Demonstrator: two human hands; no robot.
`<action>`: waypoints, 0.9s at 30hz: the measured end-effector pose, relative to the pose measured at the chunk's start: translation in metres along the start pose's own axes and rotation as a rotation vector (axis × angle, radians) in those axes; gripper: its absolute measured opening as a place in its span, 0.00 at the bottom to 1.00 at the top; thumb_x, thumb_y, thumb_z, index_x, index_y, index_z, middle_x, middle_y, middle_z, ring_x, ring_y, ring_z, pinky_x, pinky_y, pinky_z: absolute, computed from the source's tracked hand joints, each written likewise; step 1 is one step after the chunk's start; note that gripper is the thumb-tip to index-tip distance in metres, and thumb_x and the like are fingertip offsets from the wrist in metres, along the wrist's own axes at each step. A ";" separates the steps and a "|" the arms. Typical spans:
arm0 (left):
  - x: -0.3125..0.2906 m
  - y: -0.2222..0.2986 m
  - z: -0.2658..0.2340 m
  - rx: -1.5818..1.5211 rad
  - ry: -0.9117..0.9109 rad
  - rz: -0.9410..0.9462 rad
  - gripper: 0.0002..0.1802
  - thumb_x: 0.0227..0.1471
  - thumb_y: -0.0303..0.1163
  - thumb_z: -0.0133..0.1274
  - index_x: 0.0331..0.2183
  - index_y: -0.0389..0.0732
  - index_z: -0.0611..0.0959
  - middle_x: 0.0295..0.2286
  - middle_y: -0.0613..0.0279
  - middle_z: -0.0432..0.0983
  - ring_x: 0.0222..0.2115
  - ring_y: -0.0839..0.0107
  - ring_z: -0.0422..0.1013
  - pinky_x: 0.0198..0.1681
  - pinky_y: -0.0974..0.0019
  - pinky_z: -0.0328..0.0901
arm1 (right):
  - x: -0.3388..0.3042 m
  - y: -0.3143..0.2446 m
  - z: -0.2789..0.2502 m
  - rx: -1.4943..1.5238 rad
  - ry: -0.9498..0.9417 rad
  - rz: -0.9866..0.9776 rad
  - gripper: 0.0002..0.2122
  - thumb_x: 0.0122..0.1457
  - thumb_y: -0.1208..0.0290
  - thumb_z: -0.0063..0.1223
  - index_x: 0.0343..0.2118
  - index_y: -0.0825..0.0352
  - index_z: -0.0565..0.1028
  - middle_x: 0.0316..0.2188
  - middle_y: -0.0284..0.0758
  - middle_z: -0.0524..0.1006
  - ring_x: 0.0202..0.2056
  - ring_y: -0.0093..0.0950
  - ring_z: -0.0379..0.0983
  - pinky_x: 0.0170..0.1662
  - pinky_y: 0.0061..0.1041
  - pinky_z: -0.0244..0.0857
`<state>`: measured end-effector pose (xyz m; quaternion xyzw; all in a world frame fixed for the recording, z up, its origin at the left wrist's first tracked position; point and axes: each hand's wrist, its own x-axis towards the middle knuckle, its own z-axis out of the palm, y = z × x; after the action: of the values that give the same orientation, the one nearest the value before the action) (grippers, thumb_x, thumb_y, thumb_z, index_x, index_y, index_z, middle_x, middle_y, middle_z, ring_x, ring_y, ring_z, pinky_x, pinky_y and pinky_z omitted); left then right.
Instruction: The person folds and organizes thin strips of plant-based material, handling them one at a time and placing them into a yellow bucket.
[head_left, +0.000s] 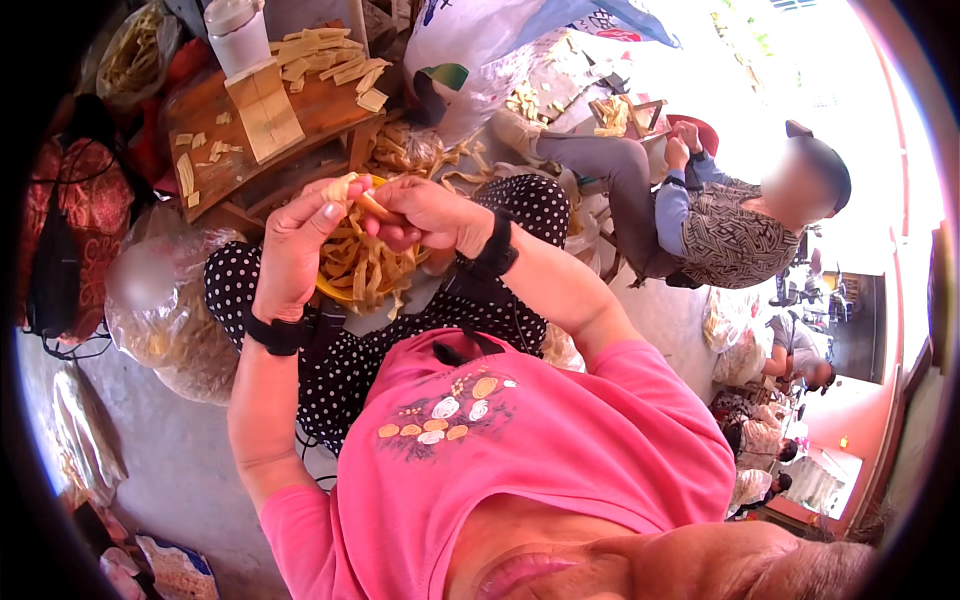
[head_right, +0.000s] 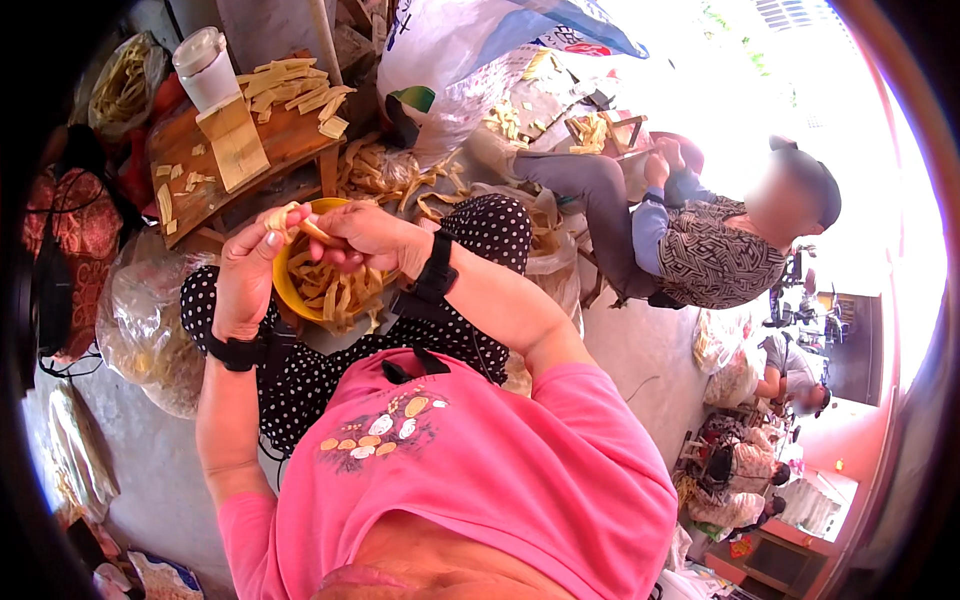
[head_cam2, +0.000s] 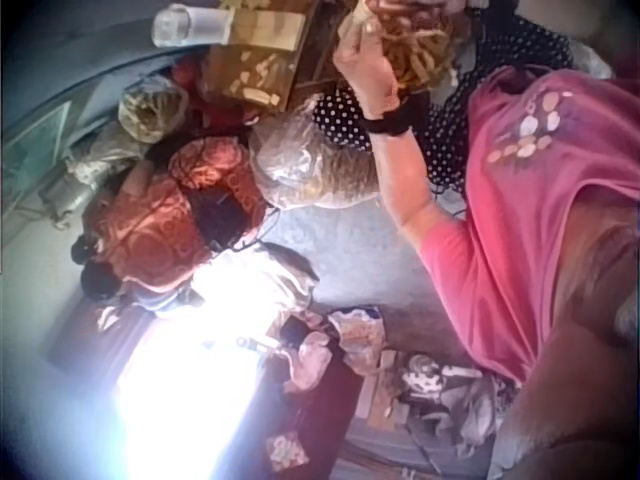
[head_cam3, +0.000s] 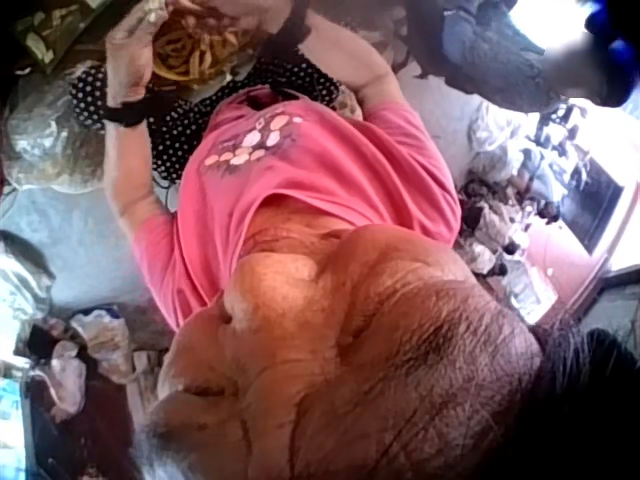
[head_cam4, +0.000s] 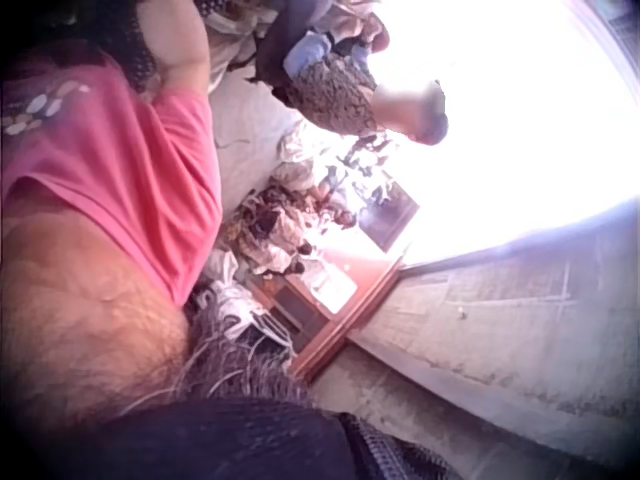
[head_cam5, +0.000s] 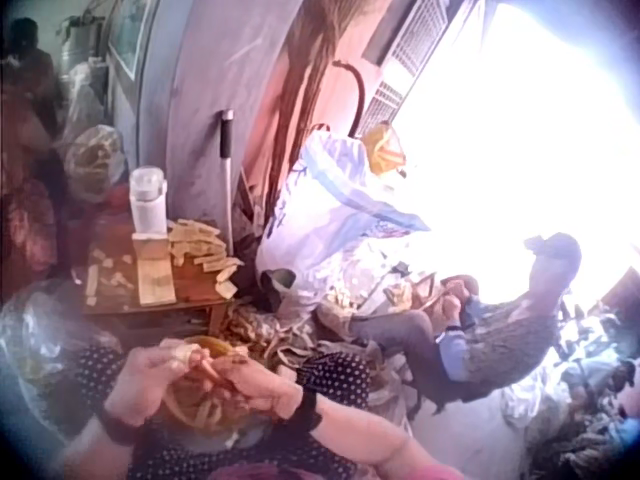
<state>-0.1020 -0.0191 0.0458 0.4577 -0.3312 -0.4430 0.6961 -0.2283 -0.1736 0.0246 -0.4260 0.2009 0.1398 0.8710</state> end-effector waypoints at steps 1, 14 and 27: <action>0.001 -0.003 0.001 0.143 -0.008 0.062 0.13 0.52 0.26 0.50 0.40 0.33 0.79 0.43 0.59 0.74 0.48 0.70 0.62 0.54 0.67 0.55 | 0.001 0.003 -0.003 0.104 -0.104 0.066 0.19 0.64 0.60 0.35 0.27 0.70 0.73 0.15 0.28 0.67 0.12 0.15 0.54 0.16 0.16 0.47; -0.002 -0.018 0.016 1.063 0.282 0.428 0.10 0.51 0.29 0.51 0.38 0.43 0.81 0.42 0.67 0.76 0.54 0.59 0.57 0.56 0.58 0.45 | 0.030 0.017 0.026 0.467 0.275 -0.323 0.09 0.63 0.65 0.39 0.37 0.61 0.72 0.22 0.24 0.70 0.16 0.14 0.59 0.18 0.13 0.50; 0.008 -0.020 0.016 0.798 0.387 0.239 0.10 0.48 0.20 0.53 0.36 0.35 0.80 0.26 0.56 0.77 0.24 0.73 0.73 0.29 0.73 0.65 | 0.010 0.017 0.009 -0.019 0.309 -0.605 0.07 0.61 0.71 0.44 0.36 0.67 0.73 0.26 0.26 0.73 0.22 0.12 0.64 0.22 0.10 0.57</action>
<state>-0.1187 -0.0353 0.0334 0.7230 -0.3903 -0.1037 0.5606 -0.2249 -0.1558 0.0131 -0.4904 0.1936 -0.1893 0.8284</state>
